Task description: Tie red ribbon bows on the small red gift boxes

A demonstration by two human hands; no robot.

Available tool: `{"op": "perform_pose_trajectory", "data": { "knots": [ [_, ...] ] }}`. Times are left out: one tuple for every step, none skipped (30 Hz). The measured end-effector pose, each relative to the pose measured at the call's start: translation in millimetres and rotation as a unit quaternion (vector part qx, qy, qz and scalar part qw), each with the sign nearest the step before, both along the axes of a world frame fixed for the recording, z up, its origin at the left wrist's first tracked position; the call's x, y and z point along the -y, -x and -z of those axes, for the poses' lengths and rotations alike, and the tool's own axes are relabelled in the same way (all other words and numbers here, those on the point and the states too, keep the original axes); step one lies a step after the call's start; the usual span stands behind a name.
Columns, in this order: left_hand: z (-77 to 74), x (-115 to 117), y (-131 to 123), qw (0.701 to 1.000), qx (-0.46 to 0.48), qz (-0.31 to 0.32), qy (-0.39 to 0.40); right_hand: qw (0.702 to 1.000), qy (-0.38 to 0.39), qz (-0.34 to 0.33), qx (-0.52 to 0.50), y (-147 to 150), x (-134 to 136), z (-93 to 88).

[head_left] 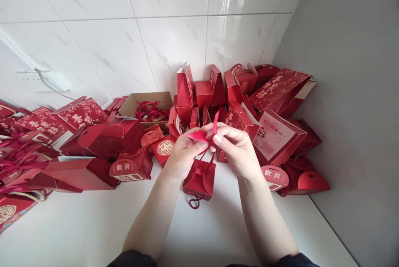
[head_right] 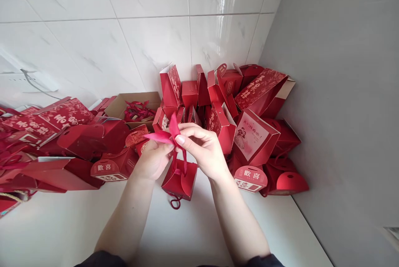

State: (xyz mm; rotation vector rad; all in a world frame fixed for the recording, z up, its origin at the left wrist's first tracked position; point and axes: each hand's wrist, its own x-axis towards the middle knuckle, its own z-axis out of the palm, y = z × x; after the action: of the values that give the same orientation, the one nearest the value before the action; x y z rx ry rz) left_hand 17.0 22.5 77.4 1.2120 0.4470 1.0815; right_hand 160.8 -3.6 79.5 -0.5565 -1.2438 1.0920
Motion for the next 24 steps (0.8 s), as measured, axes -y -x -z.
{"op": "perform_pose_trajectory", "data": {
  "knots": [
    [1.0,0,-1,1.0,-0.005,-0.004,-0.001,1.0,0.005,-0.005,-0.009,0,0,0.0],
    [1.6,0,-1,1.0,-0.01,-0.007,-0.001,1.0,0.009,-0.011,-0.015,1,0,-0.2],
    [2.1,0,-1,1.0,-0.015,-0.01,0.0,1.0,0.012,-0.015,-0.019,2,0,-0.4],
    [2.5,0,0,1.0,-0.02,-0.012,0.001,1.0,0.013,-0.016,-0.022,2,0,-0.6],
    [2.9,0,0,1.0,-0.024,-0.014,0.002,0.999,0.015,-0.015,-0.024,3,0,-0.8],
    [3.3,1,1,1.0,-0.027,-0.016,0.003,1.0,0.016,-0.01,-0.024,3,1,-0.9],
    [3.8,1,2,0.999,-0.029,-0.018,0.001,1.0,0.018,-0.003,-0.024,4,1,-1.0],
    [4.1,2,2,0.999,-0.033,-0.023,-0.001,0.999,0.019,0.007,-0.026,4,2,-0.9],
    [4.3,3,2,0.999,-0.038,-0.027,-0.005,0.999,0.019,0.019,-0.028,5,2,-0.8],
    [4.1,4,2,0.998,-0.046,-0.032,-0.011,0.999,0.019,0.031,-0.033,6,3,-0.7],
    [3.3,6,1,0.998,-0.054,-0.038,-0.018,0.998,0.018,0.043,-0.041,6,3,-0.5],
    [1.9,7,0,0.996,-0.064,-0.047,-0.026,0.997,0.017,0.055,-0.051,7,4,-0.3],
    [-0.1,10,-1,0.995,-0.074,-0.061,-0.037,0.996,0.017,0.066,-0.06,9,5,-0.1],
    [-2.6,12,-1,0.992,-0.083,-0.08,-0.053,0.995,0.018,0.075,-0.066,10,5,0.0],
    [-5.3,14,-1,0.988,-0.094,-0.1,-0.074,0.994,0.019,0.085,-0.071,11,6,0.1],
    [-7.9,17,-1,0.982,-0.107,-0.123,-0.1,0.992,0.02,0.097,-0.074,13,7,0.1],
    [-10.2,20,-1,0.973,-0.125,-0.146,-0.129,0.991,0.02,0.109,-0.075,14,8,0.0],
    [-12.1,23,0,0.961,-0.147,-0.168,-0.161,0.99,0.018,0.122,-0.075,15,9,-0.2],
    [-13.2,25,0,0.948,-0.169,-0.19,-0.191,0.988,0.013,0.134,-0.074,16,10,-0.5],
    [-13.8,28,1,0.935,-0.189,-0.212,-0.214,0.987,0.007,0.145,-0.072,17,11,-0.8],
    [-13.9,30,2,0.922,-0.206,-0.231,-0.23,0.985,-0.001,0.155,-0.071,17,12,-1.1],
    [-13.6,32,2,0.914,-0.217,-0.247,-0.238,0.984,-0.008,0.162,-0.069,18,13,-1.5],
    [-13.3,34,3,0.91,-0.223,-0.256,-0.238,0.984,-0.013,0.167,-0.067,18,14,-1.8],
    [-13.2,35,3,0.911,-0.222,-0.261,-0.231,0.984,-0.014,0.169,-0.063,18,15,-2.2]
  ]
}}
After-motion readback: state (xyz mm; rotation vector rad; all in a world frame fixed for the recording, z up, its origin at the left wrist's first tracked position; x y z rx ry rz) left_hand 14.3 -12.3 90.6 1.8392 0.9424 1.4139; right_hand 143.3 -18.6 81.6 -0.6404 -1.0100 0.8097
